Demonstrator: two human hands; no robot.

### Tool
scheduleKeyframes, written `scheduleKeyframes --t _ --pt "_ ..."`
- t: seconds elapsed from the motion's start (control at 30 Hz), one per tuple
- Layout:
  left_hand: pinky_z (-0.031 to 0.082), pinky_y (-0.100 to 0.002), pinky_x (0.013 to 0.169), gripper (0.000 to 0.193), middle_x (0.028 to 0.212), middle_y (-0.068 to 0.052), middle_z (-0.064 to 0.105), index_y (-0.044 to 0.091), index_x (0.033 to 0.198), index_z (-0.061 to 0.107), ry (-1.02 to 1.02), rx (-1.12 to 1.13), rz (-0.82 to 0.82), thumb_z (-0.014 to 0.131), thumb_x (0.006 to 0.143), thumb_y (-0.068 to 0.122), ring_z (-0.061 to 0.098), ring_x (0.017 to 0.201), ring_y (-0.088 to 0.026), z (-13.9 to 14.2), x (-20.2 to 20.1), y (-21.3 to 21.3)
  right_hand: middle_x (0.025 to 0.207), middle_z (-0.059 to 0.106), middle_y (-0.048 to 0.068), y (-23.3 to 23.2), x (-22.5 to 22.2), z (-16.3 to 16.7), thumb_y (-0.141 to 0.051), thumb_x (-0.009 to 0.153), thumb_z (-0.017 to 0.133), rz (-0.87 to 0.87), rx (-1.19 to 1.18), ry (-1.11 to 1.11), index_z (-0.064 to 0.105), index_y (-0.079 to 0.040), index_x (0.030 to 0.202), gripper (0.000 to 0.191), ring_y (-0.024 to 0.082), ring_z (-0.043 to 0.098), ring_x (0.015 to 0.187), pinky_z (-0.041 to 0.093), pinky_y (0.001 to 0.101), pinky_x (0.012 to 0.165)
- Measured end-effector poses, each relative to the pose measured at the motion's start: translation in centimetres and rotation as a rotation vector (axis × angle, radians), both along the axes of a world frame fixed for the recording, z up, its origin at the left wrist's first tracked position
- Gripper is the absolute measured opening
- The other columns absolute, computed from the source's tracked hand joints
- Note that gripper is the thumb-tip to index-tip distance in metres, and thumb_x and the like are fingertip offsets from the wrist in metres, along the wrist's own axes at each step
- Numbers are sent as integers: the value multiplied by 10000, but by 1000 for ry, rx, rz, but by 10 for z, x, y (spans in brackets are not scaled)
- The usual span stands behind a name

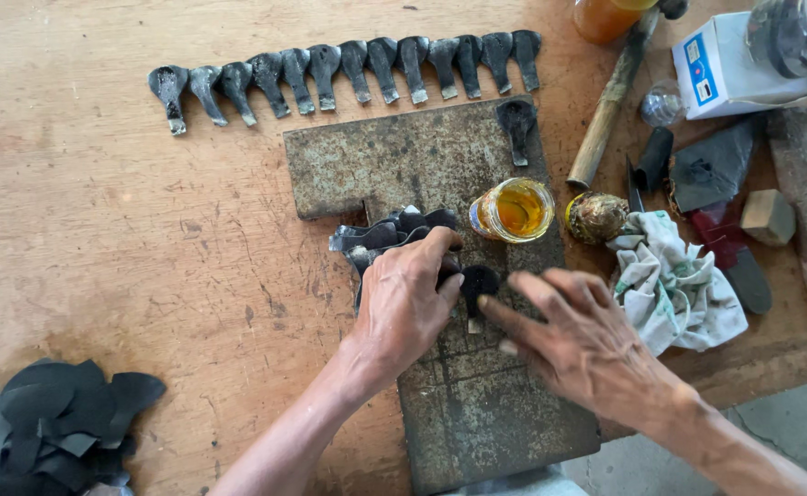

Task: The person picks up cut black rubber shoe components from a pile on the workbench, presses and flattens each piece on a worn wooden board, and arranges them in neat rows beside a jar of yellowish liquid. The person repeats this handling one piece at a time throughout the episode.

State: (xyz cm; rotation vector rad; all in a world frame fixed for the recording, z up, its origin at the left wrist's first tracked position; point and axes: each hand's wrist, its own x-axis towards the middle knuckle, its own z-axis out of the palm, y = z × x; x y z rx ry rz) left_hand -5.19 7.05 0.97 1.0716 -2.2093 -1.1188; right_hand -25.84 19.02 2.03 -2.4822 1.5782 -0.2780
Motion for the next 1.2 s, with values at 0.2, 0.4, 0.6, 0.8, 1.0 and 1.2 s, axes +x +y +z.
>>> scheduleKeyframes --t 0.2,0.4,0.6,0.8,1.0,1.2 --pt "538 -474 718 312 893 -167 731 -4 1086 601 7 -7 -10 753 818 47 731 843 -347 -1 -1 0 1322 430 111 -9 1 -9 -329 872 701 -76 -53 63 543 -250 1450 605 291 414 1224 396 464 1075" --pt "536 -484 724 333 889 -172 730 -6 1092 598 12 -3 -4 759 806 51 723 853 -364 -2 0 -1 1300 439 109 -10 0 -8 -381 894 686 -41 -57 -1 528 -258 1455 595 284 433 1197 411 446 1064" --pt "548 -473 724 308 896 -171 730 -6 1090 598 6 2 -5 744 828 61 727 846 -357 -4 0 -1 1287 429 85 -2 6 -3 -401 861 705 -6 91 -39 534 -278 1438 614 280 433 1195 405 441 1052" --pt "548 -470 720 309 875 -164 730 -8 1096 602 1 -16 -12 737 826 56 730 831 -344 -7 -2 -1 1264 416 86 10 -4 -10 -361 839 704 55 48 64 535 -313 1435 622 275 409 1181 396 447 1014" --pt "547 -470 727 312 889 -172 725 -10 1096 602 12 -25 -7 741 826 61 722 841 -360 -6 -1 -1 1284 414 71 14 -13 -12 -249 816 722 88 40 202 497 -319 1475 700 269 402 1167 395 422 1016" --pt "546 -469 730 315 898 -174 723 -7 1102 601 10 -13 -9 740 831 69 721 852 -359 -6 0 -1 1287 410 58 16 -11 -7 -313 823 738 78 32 82 507 -302 1453 671 251 408 1185 402 418 1014"
